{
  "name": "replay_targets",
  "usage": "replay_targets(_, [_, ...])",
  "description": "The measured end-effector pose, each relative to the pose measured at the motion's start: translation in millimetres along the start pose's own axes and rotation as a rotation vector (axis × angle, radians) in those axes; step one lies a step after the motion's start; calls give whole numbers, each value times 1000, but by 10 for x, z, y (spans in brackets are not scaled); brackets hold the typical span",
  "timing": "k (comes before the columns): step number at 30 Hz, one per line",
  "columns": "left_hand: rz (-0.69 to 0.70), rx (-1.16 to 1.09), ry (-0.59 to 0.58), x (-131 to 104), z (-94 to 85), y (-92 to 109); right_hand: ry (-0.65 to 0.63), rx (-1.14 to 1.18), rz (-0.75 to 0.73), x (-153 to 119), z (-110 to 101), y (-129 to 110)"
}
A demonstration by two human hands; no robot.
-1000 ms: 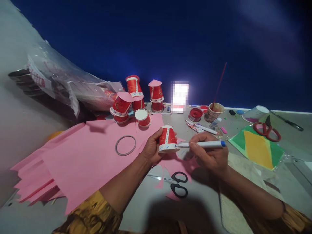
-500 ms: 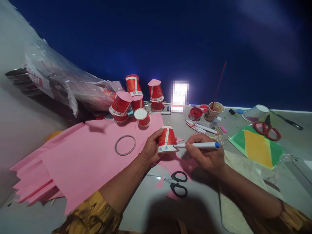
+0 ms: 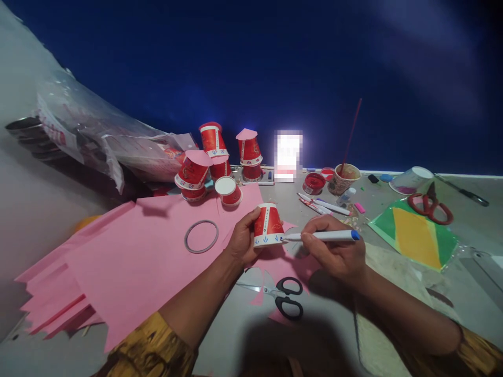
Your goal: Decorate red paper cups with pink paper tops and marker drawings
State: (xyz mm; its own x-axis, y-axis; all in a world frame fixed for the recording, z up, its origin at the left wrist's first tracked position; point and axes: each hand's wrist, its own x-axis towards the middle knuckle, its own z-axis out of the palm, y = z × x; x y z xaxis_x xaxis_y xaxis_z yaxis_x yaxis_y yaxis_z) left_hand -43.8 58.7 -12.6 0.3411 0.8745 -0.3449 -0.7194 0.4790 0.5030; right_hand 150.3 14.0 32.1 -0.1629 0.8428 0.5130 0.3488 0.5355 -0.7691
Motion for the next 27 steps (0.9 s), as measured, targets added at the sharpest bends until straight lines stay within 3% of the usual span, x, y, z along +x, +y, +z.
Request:
replay_targets(6, [12, -4, -16, -6, 17, 7, -36, 63, 35, 9, 5, -25])
replay_targets(14, [-9, -39, -24, -17, 55, 48, 110, 246, 179, 9, 12, 62])
replay_targets(20, [-48, -49, -19, 4, 13, 23, 134, 230, 184, 63, 19, 89])
replay_targets(27, [-36, 24, 11, 31, -41, 52, 54, 155, 88, 31, -2, 73])
